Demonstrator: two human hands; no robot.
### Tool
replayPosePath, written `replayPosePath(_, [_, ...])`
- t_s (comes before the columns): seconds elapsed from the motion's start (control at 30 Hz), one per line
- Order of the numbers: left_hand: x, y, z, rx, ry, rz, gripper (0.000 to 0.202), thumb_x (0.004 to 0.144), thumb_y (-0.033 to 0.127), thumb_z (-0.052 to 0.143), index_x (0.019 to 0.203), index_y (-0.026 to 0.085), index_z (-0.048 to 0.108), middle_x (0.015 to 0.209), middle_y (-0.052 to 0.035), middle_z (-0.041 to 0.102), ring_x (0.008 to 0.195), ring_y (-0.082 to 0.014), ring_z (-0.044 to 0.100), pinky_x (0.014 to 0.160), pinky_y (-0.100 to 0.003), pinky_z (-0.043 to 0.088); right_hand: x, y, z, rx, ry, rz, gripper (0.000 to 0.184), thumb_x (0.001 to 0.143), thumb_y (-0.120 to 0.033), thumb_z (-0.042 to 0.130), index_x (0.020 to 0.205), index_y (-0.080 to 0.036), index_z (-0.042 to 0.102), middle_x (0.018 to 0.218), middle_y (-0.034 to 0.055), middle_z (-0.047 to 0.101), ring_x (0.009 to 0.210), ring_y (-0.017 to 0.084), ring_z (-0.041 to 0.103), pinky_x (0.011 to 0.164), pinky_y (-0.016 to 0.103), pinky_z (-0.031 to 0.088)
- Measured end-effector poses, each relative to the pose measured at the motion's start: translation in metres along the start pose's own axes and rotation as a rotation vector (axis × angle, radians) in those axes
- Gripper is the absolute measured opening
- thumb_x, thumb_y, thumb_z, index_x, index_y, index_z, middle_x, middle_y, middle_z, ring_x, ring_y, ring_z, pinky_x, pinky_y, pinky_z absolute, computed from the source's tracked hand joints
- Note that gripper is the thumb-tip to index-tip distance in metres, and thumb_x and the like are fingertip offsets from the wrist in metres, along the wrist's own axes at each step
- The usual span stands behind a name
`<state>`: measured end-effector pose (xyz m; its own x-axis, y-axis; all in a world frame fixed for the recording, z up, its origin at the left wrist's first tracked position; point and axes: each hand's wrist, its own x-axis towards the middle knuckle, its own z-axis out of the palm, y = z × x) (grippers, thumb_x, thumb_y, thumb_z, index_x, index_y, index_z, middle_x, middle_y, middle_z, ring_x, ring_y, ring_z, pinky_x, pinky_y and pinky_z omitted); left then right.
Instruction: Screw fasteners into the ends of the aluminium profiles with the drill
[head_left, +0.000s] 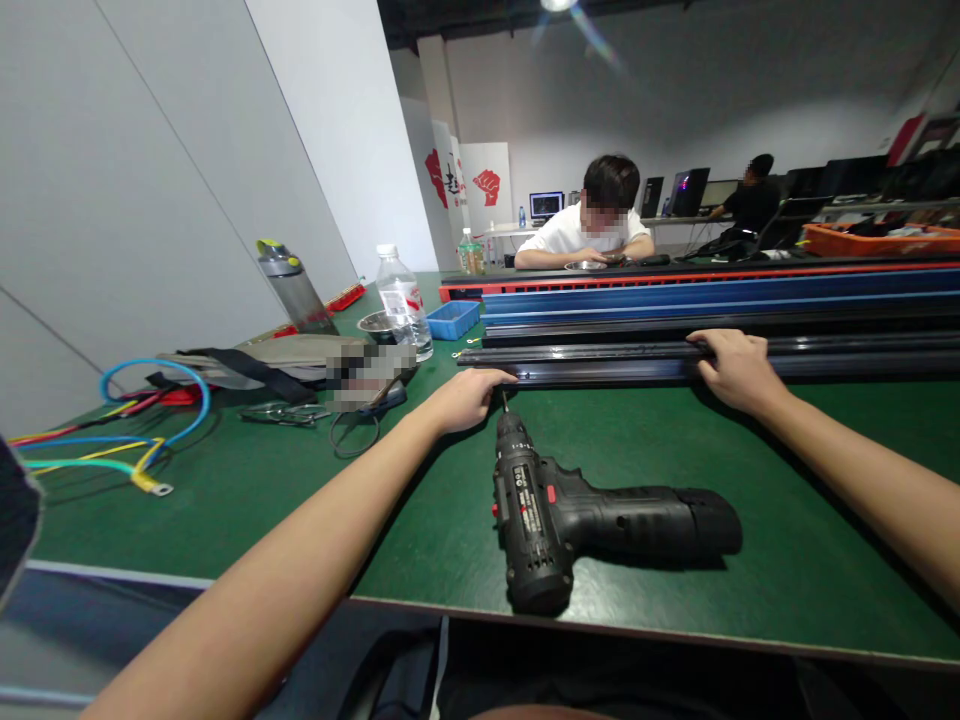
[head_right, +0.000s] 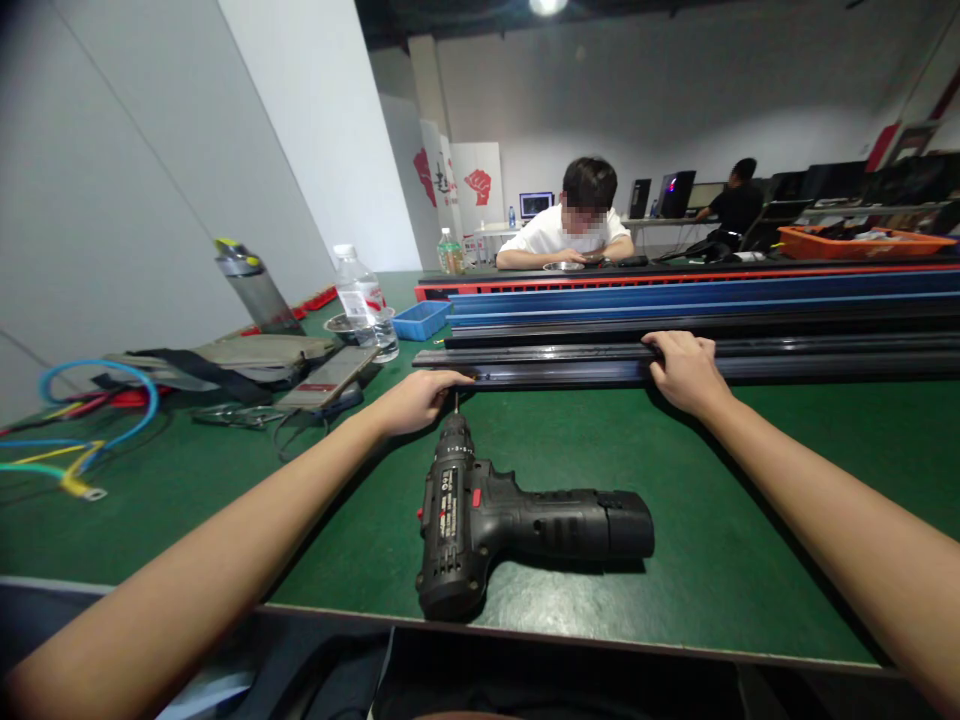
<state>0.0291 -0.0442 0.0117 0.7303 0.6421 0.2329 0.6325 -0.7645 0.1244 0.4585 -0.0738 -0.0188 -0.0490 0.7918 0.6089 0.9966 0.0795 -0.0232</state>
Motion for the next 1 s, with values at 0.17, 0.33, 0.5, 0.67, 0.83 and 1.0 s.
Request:
replayPosePath(0.17, [0.008, 0.004, 0.009, -0.018, -0.056, -0.057, 0.074, 0.068, -0.004, 0.045, 0.138, 0.019, 0.05, 0.14, -0.0088, 0.056, 0.127, -0.0203, 0.053, 0.109, -0.036, 0.042, 0.002, -0.01, 0.002, 0.019, 0.017, 0.0, 0.041, 0.076, -0.031, 0.046, 0.113, -0.019, 0.06, 0.105, 0.0147, 0.064, 0.103, 0.032, 0.054, 0.087, 0.044, 0.034])
replayPosePath(0.33, [0.017, 0.008, 0.012, 0.037, -0.112, -0.096, 0.071, 0.073, 0.0, 0.046, 0.141, 0.019, 0.046, 0.141, -0.0112, 0.055, 0.127, -0.0239, 0.053, 0.108, -0.04, 0.042, 0.002, -0.011, 0.002, 0.027, 0.033, 0.021, 0.04, 0.075, -0.035, 0.047, 0.108, -0.019, 0.062, 0.1, 0.0141, 0.064, 0.1, 0.032, 0.053, 0.086, 0.045, 0.032])
replayPosePath(0.5, [0.017, 0.005, 0.015, 0.089, -0.109, -0.1, 0.066, 0.075, 0.003, 0.047, 0.139, 0.021, 0.048, 0.143, -0.01, 0.052, 0.13, -0.023, 0.051, 0.109, -0.039, 0.041, 0.003, -0.012, 0.002, 0.031, 0.039, 0.035, 0.039, 0.074, -0.035, 0.047, 0.106, -0.019, 0.062, 0.099, 0.0139, 0.064, 0.099, 0.032, 0.053, 0.086, 0.046, 0.032])
replayPosePath(0.67, [0.016, 0.006, 0.015, 0.16, -0.102, -0.159, 0.059, 0.079, 0.006, 0.045, 0.137, 0.016, 0.051, 0.141, -0.013, 0.052, 0.127, -0.0232, 0.052, 0.108, -0.035, 0.042, 0.004, -0.011, 0.003, 0.03, 0.035, 0.038, 0.039, 0.073, -0.033, 0.046, 0.105, -0.019, 0.062, 0.101, 0.0142, 0.065, 0.101, 0.032, 0.053, 0.087, 0.046, 0.032])
replayPosePath(0.83, [0.014, 0.005, 0.012, 0.228, -0.074, -0.208, 0.044, 0.085, 0.013, 0.043, 0.126, 0.013, 0.06, 0.127, -0.0147, 0.06, 0.117, -0.0238, 0.059, 0.102, -0.034, 0.046, 0.005, -0.007, 0.004, 0.022, 0.022, 0.055, 0.038, 0.073, -0.031, 0.046, 0.106, -0.019, 0.062, 0.103, 0.0136, 0.065, 0.103, 0.032, 0.053, 0.088, 0.046, 0.032])
replayPosePath(1.0, [0.013, 0.008, 0.008, 0.298, -0.078, -0.286, 0.036, 0.089, 0.02, 0.042, 0.116, 0.013, 0.065, 0.12, -0.0141, 0.063, 0.109, -0.0239, 0.061, 0.097, -0.035, 0.048, 0.006, 0.002, 0.003, 0.018, 0.004, 0.075, 0.034, 0.074, -0.029, 0.047, 0.104, -0.021, 0.061, 0.101, 0.0128, 0.065, 0.102, 0.033, 0.052, 0.088, 0.047, 0.032])
